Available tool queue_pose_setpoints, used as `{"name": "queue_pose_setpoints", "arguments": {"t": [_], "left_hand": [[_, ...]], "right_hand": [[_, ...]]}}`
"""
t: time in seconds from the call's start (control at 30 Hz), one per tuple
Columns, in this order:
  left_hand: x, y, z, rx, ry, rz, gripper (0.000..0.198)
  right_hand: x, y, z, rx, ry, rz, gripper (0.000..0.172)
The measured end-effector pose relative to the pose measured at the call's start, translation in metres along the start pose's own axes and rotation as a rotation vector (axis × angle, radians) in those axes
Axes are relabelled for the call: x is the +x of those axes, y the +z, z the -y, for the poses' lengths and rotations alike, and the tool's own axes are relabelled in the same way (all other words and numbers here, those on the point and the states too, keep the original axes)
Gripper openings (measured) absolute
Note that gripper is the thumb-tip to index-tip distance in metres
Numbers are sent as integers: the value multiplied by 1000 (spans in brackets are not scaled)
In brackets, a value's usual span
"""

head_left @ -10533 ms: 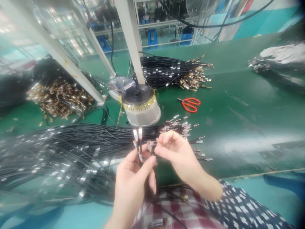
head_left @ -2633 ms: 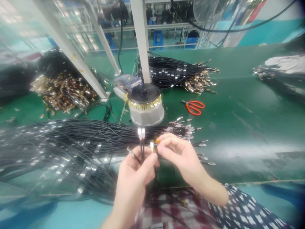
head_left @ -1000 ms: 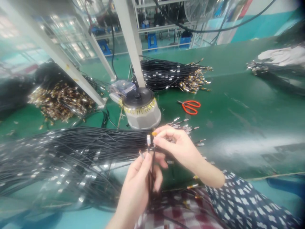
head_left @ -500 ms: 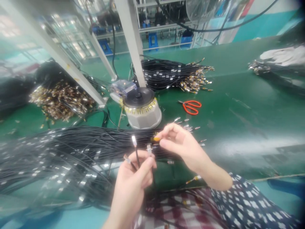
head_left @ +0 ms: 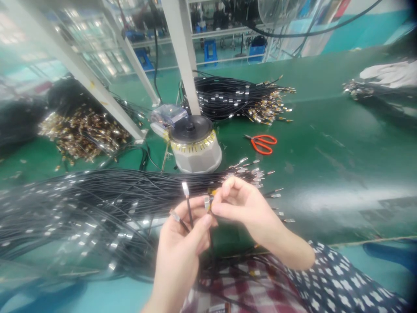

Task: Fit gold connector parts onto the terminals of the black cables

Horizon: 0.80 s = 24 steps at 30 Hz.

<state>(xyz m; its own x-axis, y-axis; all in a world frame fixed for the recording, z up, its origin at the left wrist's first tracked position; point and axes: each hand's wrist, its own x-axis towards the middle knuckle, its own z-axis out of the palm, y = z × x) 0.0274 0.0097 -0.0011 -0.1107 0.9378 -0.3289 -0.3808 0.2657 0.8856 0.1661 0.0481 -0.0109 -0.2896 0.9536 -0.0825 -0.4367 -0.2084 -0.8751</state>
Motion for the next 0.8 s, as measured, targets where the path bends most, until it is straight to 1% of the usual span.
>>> {"name": "queue_pose_setpoints", "arguments": {"t": [0.47,0.57,0.67,0.8], "left_hand": [[-1,3,-1,-2,24,-1,28],[-3,4,-1,-5,28,-21,29],[-5,6,-1,-8,43,-45,30],[-4,9,-1,0,80,-82,25]], "right_hand": [[-1,3,-4,7,8,-44,35],[-2,5,-4,-6,-1,-65,32],[-4,8,-4,-45,-41,-114,28],[-6,12,-5,-103,-78,-155,27]]}}
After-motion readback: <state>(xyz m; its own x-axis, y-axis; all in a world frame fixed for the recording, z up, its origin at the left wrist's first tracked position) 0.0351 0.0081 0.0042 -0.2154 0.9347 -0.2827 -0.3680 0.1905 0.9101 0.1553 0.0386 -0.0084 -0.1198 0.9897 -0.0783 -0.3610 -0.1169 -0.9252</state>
